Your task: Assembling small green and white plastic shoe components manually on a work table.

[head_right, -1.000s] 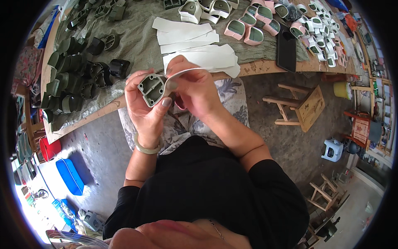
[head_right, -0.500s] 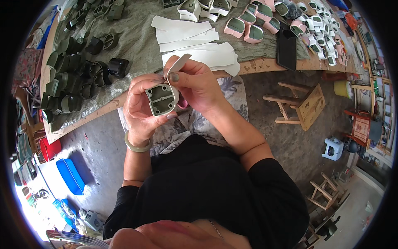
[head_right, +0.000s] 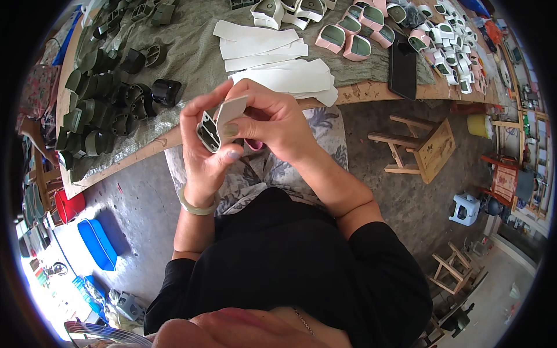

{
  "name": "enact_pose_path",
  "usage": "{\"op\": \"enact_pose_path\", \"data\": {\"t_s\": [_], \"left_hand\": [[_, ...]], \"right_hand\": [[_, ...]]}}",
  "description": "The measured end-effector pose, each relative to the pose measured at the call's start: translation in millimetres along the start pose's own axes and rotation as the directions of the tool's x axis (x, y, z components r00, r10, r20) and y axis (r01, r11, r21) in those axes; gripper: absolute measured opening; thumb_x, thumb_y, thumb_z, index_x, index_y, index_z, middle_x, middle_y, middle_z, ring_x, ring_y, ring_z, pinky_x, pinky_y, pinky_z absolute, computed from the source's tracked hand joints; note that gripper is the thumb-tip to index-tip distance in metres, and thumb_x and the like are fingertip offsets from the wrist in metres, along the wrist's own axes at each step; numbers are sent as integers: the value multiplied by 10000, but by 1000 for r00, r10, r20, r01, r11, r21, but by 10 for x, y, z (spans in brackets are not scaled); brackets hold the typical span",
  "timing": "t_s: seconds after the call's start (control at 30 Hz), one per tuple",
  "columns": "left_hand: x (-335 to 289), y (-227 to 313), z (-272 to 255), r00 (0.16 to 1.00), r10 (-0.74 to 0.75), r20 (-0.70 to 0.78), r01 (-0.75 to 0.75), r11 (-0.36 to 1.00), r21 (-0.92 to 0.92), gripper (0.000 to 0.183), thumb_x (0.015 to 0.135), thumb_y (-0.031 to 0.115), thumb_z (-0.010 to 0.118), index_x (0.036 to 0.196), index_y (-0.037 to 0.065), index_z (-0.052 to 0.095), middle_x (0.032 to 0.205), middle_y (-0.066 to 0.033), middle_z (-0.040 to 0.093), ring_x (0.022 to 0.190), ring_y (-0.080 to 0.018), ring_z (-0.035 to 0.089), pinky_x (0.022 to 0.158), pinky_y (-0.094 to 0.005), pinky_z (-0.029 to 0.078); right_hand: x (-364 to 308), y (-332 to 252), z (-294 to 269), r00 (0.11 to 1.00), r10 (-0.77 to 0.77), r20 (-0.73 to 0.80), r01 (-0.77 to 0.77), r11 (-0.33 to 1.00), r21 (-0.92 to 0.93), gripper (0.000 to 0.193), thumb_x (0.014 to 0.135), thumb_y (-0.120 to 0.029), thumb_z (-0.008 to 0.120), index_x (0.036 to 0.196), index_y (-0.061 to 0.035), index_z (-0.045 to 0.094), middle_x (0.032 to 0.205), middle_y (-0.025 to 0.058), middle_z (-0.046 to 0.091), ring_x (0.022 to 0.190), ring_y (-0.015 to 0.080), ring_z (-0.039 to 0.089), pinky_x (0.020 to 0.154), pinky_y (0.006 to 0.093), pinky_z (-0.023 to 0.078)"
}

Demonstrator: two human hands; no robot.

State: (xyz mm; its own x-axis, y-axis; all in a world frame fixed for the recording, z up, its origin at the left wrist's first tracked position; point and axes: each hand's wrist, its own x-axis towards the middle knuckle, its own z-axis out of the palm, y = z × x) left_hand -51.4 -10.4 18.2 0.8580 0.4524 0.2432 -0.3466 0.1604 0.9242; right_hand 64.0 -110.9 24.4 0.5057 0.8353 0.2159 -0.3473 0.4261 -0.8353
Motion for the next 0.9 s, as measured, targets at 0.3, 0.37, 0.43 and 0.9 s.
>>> {"op": "enact_pose_path", "data": {"t_s": [0.3, 0.37, 0.43, 0.9], "left_hand": [[0, 26, 32, 967, 241, -85, -161, 834, 528, 438, 716, 144, 803, 1037, 8, 538, 985, -112, 586, 859, -178, 579, 770, -296, 481], [-17, 26, 39, 966, 241, -91, -161, 841, 517, 445, 712, 159, 812, 1034, 10, 543, 963, -105, 600, 835, -168, 587, 754, -290, 487], [-40, 15, 41, 967, 217, -131, -121, 849, 515, 487, 697, 200, 853, 1031, 20, 546, 895, -79, 628, 771, -138, 598, 708, -267, 496], [-63, 30, 7, 981, 65, -183, 17, 910, 414, 538, 647, 266, 905, 988, 33, 560, 812, -24, 653, 715, -80, 607, 662, -233, 514]], "right_hand": [[8, -137, -11, 991, 107, -79, -105, 994, 30, 131, 805, -106, 717, 860, -6, 654, 866, 58, 540, 801, 125, 497, 725, 247, 388], [9, -144, -2, 990, 107, -88, -105, 994, 32, 128, 807, -106, 715, 860, -7, 653, 861, 58, 538, 795, 125, 487, 726, 247, 379], [6, -157, 4, 994, 60, -92, -56, 997, 46, 136, 811, -121, 717, 863, -12, 654, 852, 56, 533, 792, 127, 481, 715, 247, 369], [-63, -118, -134, 964, -260, 58, 262, 965, -31, 108, 780, -17, 730, 839, 23, 649, 860, 62, 559, 794, 122, 543, 695, 230, 427]]}}
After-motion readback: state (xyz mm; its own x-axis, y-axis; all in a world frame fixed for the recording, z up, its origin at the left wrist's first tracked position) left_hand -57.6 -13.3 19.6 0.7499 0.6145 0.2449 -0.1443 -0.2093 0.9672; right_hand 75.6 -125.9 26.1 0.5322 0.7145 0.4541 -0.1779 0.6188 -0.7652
